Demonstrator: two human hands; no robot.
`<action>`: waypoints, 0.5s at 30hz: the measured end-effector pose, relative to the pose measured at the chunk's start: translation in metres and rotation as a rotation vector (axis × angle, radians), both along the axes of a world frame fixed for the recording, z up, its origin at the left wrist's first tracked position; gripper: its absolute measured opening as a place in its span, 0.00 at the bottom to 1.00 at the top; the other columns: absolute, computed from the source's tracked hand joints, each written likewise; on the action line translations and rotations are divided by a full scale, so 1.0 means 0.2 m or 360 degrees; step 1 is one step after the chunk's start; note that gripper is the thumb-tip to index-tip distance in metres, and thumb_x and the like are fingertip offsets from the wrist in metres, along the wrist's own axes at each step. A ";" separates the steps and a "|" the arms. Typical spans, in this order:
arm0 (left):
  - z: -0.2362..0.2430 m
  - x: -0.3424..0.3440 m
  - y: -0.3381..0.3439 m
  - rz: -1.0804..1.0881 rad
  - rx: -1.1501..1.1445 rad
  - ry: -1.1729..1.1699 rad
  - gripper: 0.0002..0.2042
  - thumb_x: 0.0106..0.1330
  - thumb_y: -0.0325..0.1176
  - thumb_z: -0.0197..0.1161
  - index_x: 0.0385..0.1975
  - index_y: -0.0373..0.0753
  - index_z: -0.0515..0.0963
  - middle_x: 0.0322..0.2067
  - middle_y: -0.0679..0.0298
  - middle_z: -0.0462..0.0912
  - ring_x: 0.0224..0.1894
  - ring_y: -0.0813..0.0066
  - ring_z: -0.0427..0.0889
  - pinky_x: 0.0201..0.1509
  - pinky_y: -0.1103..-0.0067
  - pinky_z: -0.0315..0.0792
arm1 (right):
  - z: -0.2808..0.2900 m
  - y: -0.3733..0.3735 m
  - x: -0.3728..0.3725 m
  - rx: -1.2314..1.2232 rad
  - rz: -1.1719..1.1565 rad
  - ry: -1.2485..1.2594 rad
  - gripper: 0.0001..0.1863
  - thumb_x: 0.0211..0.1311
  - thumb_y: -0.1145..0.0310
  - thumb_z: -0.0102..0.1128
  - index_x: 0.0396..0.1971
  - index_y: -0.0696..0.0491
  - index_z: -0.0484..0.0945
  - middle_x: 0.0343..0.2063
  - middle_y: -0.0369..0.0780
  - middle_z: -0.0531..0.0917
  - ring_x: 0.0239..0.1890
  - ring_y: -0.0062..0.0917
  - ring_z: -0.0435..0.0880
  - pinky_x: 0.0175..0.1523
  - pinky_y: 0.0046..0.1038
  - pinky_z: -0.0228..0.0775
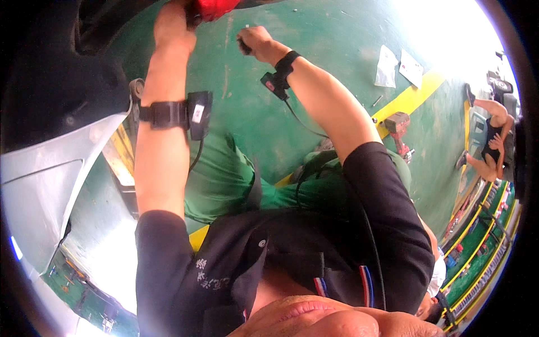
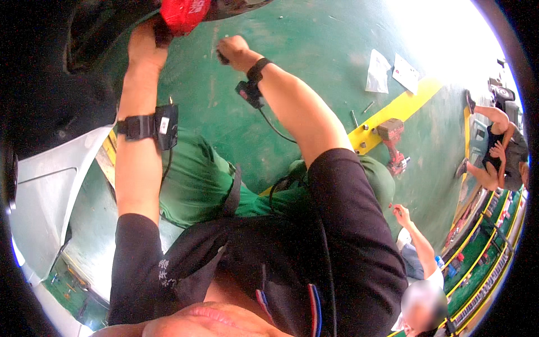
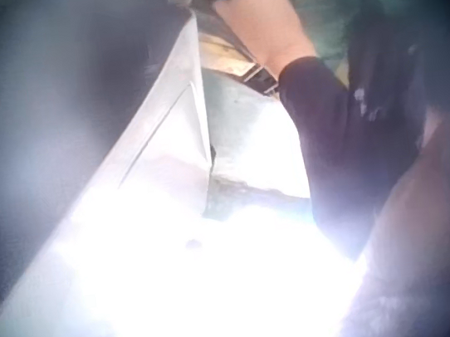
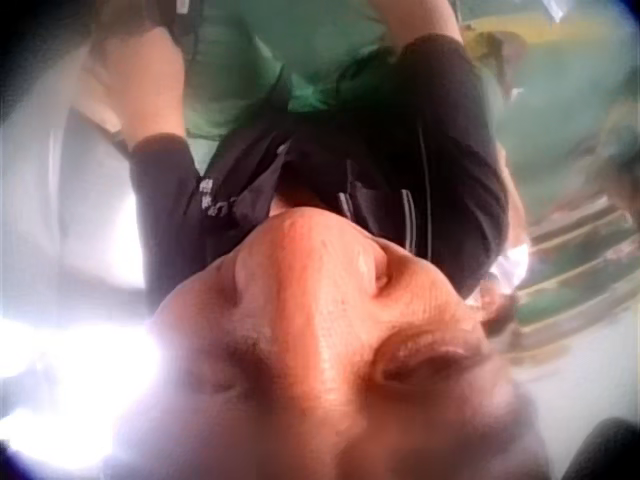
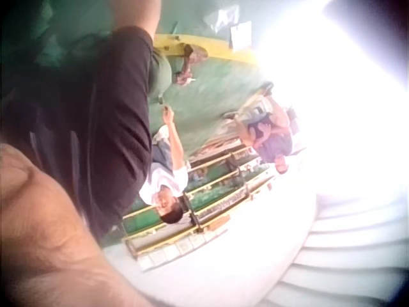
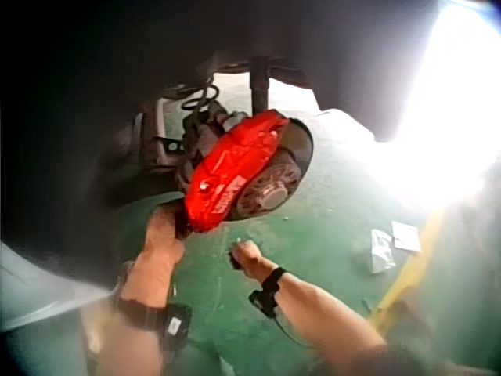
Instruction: The person aligns a red brake caliper onto the wheel hub rotor of a white car and threads mounting bolts into the rear of the assembly by hand.
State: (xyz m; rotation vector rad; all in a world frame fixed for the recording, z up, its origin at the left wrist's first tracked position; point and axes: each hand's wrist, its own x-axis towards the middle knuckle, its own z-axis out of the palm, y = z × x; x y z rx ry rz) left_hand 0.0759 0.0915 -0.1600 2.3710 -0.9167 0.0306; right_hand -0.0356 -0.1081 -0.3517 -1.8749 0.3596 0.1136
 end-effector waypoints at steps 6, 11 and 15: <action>0.21 -0.15 -0.06 -0.0053 0.0153 -0.0151 0.18 0.60 0.25 0.64 0.51 0.33 0.81 0.44 0.59 0.87 0.48 0.63 0.85 0.55 0.72 0.77 | -0.25 -0.59 -0.17 -0.0611 0.0173 0.0504 0.15 0.60 0.59 0.61 0.27 0.56 0.88 0.28 0.49 0.88 0.32 0.40 0.89 0.41 0.35 0.82; 0.24 -0.17 -0.16 0.0649 -0.1536 0.1348 0.17 0.75 0.39 0.52 0.58 0.39 0.77 0.56 0.60 0.82 0.57 0.62 0.81 0.57 0.64 0.77 | -0.17 -0.70 -0.22 -0.0874 -0.0504 0.0317 0.23 0.66 0.55 0.52 0.32 0.62 0.86 0.35 0.58 0.86 0.41 0.54 0.87 0.52 0.46 0.79; 0.21 -0.12 -0.05 0.0284 -0.0863 0.0758 0.17 0.66 0.32 0.63 0.55 0.37 0.79 0.54 0.55 0.84 0.56 0.57 0.82 0.57 0.65 0.76 | -0.11 -0.79 -0.13 -0.1005 -0.0570 0.0054 0.17 0.70 0.64 0.48 0.35 0.61 0.83 0.36 0.59 0.86 0.44 0.55 0.86 0.51 0.49 0.78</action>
